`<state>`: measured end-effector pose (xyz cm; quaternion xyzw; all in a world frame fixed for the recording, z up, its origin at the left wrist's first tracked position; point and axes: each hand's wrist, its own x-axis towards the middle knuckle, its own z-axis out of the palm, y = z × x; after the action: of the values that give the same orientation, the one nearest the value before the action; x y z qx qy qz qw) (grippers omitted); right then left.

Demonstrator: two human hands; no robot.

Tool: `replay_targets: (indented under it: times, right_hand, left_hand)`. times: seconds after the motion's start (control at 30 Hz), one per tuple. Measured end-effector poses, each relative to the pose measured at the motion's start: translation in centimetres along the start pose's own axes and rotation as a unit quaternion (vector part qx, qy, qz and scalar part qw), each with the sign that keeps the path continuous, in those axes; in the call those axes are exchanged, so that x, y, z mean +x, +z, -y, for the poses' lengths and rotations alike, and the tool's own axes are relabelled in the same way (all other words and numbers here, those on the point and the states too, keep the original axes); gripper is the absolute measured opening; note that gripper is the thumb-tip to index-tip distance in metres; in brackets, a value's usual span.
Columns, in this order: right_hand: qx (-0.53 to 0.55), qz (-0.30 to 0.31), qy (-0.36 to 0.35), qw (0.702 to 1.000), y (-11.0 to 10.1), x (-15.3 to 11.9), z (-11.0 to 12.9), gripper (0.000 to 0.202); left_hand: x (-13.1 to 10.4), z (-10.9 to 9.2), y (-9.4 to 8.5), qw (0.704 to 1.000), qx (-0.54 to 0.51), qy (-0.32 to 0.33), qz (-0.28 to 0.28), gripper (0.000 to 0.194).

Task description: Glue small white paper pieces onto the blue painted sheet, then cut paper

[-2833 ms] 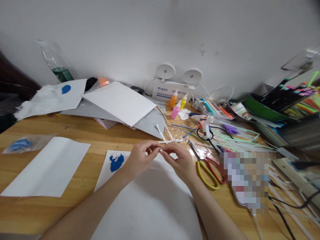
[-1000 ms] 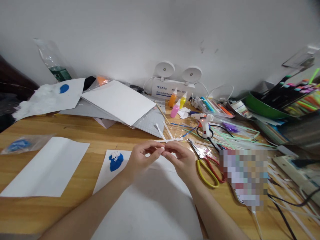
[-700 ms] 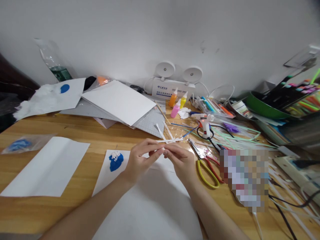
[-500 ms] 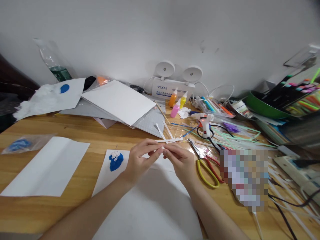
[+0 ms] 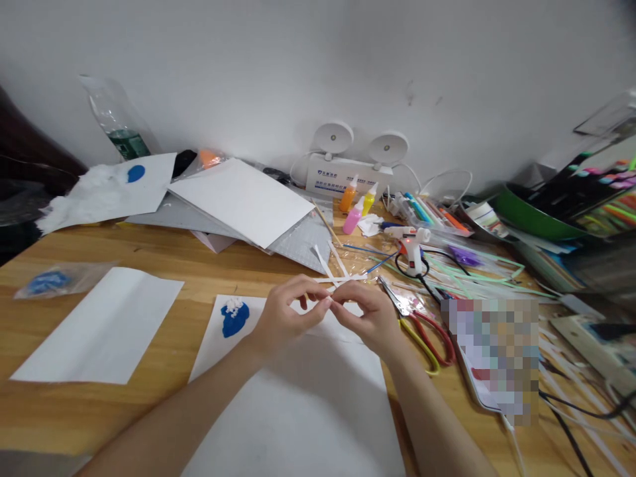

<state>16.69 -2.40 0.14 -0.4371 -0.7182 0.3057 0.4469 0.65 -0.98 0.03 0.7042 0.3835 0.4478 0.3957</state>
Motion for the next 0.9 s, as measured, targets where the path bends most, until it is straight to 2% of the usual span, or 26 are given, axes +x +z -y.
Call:
replay_targets:
  times: [0.33, 0.9]
  right_hand:
    - [-0.058, 0.093, -0.032, 0.993, -1.3, 0.1, -0.8, 0.005]
    - [-0.074, 0.115, -0.013, 0.99, -1.5, 0.1, -1.1, 0.006]
  left_hand:
    - [0.3, -0.1, -0.3, 0.995, 0.025, -0.036, 0.086, 0.007]
    - [0.3, 0.4, -0.2, 0.992, 0.067, -0.03, 0.104, 0.007]
